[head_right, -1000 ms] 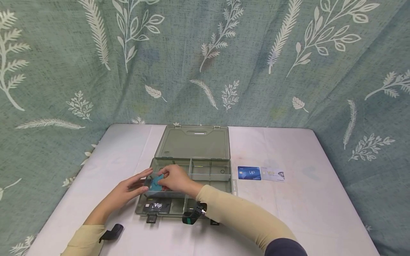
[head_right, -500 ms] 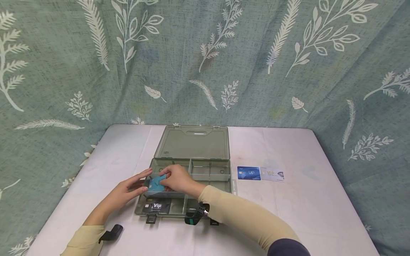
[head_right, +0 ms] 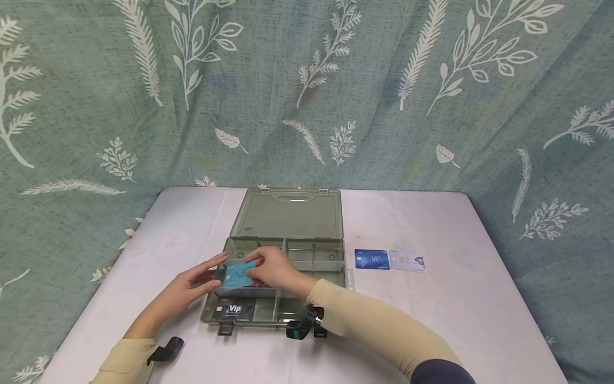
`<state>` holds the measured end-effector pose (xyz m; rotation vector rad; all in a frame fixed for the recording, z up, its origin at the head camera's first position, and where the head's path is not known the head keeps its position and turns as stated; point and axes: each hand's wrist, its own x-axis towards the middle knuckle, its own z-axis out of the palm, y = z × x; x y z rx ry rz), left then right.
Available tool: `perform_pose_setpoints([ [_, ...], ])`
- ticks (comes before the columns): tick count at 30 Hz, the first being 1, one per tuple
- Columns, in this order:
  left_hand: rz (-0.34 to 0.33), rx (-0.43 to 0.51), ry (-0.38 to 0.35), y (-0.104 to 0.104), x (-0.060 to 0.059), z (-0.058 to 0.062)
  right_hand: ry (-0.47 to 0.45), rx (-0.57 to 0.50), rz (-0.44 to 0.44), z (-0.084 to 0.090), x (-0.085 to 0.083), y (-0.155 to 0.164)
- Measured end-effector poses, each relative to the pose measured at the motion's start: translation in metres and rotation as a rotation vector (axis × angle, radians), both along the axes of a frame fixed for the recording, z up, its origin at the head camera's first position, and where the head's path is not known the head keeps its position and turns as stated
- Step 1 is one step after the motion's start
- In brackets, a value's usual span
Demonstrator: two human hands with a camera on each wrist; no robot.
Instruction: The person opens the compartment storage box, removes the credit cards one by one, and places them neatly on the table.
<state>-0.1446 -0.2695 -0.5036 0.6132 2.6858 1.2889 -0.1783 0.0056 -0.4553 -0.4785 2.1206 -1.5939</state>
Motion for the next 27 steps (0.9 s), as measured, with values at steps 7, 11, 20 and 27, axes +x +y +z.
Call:
perform_pose_setpoints([
  [7, 0.004, -0.001, 0.004, 0.000, 0.000, -0.001, -0.035, -0.039, -0.027, 0.002, 0.003, 0.007],
  [11, -0.002, 0.003, 0.007, 0.000, -0.001, -0.001, -0.026, -0.047, -0.039, 0.000, 0.004, 0.012],
  [20, -0.013, 0.014, 0.021, 0.000, -0.001, -0.002, -0.055, -0.072, -0.058, 0.005, 0.008, 0.027],
  [27, -0.010, 0.006, 0.026, -0.001, -0.001, -0.002, -0.050, -0.104, -0.044, 0.007, 0.011, 0.038],
])
